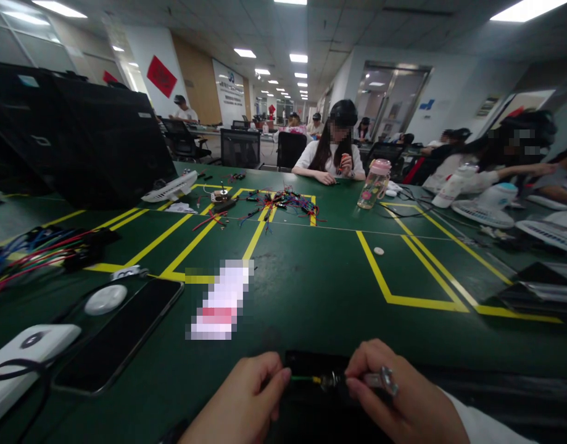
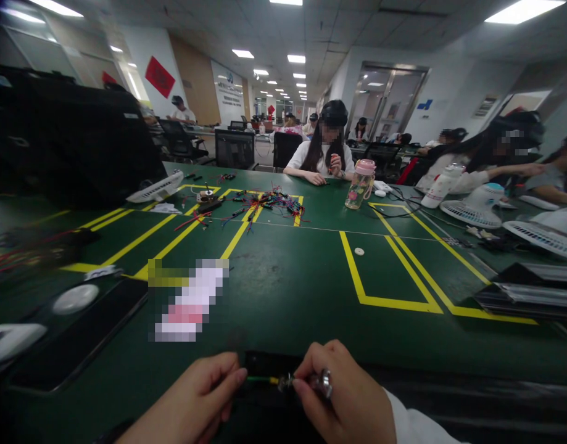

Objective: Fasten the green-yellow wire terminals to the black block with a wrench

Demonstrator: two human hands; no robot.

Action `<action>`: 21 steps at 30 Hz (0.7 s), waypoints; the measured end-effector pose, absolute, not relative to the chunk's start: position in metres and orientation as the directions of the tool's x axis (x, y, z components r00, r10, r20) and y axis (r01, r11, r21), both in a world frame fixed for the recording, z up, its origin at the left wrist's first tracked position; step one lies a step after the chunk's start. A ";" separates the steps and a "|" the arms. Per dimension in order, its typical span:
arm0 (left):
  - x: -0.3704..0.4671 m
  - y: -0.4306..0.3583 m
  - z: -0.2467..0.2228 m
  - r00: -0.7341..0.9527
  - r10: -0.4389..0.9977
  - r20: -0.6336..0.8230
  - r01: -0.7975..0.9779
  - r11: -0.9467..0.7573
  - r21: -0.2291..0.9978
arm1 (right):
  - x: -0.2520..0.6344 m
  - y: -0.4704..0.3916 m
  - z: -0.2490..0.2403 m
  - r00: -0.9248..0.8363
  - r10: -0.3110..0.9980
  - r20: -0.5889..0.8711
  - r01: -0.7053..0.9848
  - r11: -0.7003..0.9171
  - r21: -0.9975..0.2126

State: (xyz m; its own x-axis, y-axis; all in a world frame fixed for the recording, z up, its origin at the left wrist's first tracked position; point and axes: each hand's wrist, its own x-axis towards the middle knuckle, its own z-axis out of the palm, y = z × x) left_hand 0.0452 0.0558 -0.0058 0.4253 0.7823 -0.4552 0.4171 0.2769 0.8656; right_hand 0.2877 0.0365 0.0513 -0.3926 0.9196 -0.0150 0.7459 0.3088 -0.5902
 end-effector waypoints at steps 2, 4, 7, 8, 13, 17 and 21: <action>0.045 0.056 -0.005 0.426 0.782 -0.456 0.417 0.277 0.866 | 0.286 0.038 0.051 -0.394 0.919 -0.021 0.750 0.309 -0.585; 0.045 0.057 -0.006 0.424 0.784 -0.454 0.417 0.277 0.866 | 0.284 0.038 0.052 -0.404 0.915 -0.024 0.753 0.317 -0.576; 0.044 0.057 -0.009 0.422 0.788 -0.449 0.415 0.272 0.868 | 0.284 0.039 0.054 -0.422 0.906 -0.034 0.756 0.331 -0.564; 0.044 0.056 -0.010 0.422 0.789 -0.446 0.414 0.270 0.869 | 0.285 0.040 0.055 -0.431 0.901 -0.038 0.756 0.338 -0.561; 0.044 0.055 -0.011 0.426 0.792 -0.438 0.409 0.263 0.874 | 0.289 0.054 0.066 -0.575 0.817 -0.037 0.681 0.454 -0.575; 0.044 0.057 -0.010 0.433 0.788 -0.437 0.416 0.255 0.873 | 0.289 0.067 0.076 -0.670 0.742 -0.004 0.597 0.535 -0.598; 0.045 0.058 -0.008 0.419 0.795 -0.439 0.428 0.254 0.868 | 0.293 0.066 0.077 -0.630 0.776 0.019 0.603 0.505 -0.617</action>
